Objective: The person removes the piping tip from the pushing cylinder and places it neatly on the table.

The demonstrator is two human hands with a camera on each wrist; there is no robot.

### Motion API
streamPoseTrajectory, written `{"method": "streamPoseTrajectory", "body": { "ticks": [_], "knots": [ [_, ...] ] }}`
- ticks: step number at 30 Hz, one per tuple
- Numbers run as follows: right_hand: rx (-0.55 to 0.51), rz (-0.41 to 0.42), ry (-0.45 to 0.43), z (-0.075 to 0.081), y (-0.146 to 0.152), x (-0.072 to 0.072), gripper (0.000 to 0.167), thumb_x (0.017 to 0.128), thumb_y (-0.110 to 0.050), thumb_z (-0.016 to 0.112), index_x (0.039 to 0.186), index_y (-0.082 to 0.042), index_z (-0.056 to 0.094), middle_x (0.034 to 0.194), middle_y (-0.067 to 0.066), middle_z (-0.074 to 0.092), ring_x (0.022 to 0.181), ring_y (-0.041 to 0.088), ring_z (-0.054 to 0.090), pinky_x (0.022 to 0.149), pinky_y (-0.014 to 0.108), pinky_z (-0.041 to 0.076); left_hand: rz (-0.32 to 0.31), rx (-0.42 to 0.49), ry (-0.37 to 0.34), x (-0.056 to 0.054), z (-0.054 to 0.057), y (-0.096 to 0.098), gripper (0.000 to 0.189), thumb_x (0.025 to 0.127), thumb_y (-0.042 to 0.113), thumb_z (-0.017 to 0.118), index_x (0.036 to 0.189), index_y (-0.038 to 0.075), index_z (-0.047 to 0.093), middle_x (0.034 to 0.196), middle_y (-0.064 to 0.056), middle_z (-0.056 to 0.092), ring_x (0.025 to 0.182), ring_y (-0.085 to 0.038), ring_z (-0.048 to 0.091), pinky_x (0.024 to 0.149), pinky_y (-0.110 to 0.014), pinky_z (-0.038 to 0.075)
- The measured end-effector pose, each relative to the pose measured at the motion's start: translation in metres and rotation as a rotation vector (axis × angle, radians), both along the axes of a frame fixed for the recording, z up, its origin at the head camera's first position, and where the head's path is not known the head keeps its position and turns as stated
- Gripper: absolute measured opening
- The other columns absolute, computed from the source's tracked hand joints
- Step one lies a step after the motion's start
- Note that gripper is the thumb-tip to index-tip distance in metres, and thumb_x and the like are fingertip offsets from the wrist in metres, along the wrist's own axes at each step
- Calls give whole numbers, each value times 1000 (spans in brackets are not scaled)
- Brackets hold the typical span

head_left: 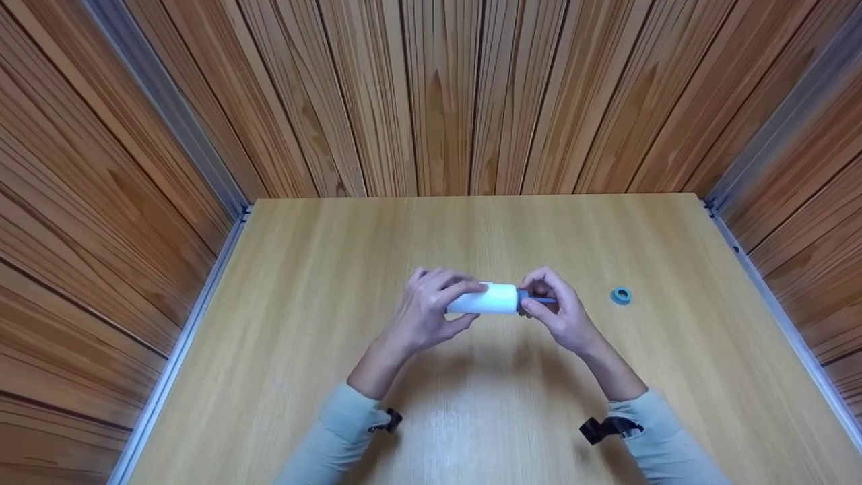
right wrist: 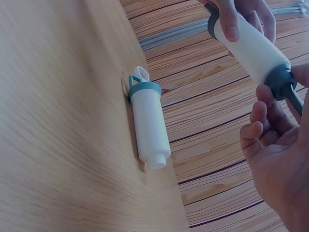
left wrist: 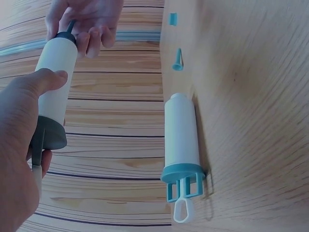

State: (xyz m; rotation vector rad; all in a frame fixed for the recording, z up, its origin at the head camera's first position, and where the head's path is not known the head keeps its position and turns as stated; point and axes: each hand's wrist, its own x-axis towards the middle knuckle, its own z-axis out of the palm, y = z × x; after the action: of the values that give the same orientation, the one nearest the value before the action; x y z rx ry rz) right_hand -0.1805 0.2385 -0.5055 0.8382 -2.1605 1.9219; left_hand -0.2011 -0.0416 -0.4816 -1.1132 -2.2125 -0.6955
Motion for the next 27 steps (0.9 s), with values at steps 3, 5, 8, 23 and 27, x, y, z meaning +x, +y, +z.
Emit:
{"method": "streamPoseTrajectory", "body": {
  "ticks": [3,5,8,23,27],
  "knots": [
    [-8,-1,10,0,0,0,18,104,16,57,121,17,53,104,-10,71,89,4,69,78,20,58,-4,1,-5,0,1,0,42,88,27,99,125,19,82,122,-3,85,111,-24,81,87,-37,55],
    [1,-8,15,0,0,0,21,102,17,59,122,17,53,106,-10,71,92,4,69,81,20,59,-5,3,-10,0,1,0,41,89,28,98,126,19,82,122,-3,85,112,-24,81,87,-37,54],
    [20,-25,28,0,0,1,25,100,18,62,123,16,54,110,-9,69,98,6,68,87,20,60,-2,6,-18,0,1,0,41,89,27,99,125,19,82,122,-3,85,112,-25,81,87,-37,54],
    [31,-61,-1,1,1,3,27,100,13,60,125,16,51,111,-6,65,96,8,63,82,21,55,-3,8,-5,1,3,3,41,87,27,100,123,18,83,120,-3,85,109,-25,81,85,-37,55],
    [34,-48,25,1,2,3,22,101,16,61,122,14,54,106,-7,66,91,7,65,80,21,57,-4,8,-3,1,4,3,40,88,27,99,123,18,83,120,-4,85,109,-25,81,86,-37,55]
  ]
}}
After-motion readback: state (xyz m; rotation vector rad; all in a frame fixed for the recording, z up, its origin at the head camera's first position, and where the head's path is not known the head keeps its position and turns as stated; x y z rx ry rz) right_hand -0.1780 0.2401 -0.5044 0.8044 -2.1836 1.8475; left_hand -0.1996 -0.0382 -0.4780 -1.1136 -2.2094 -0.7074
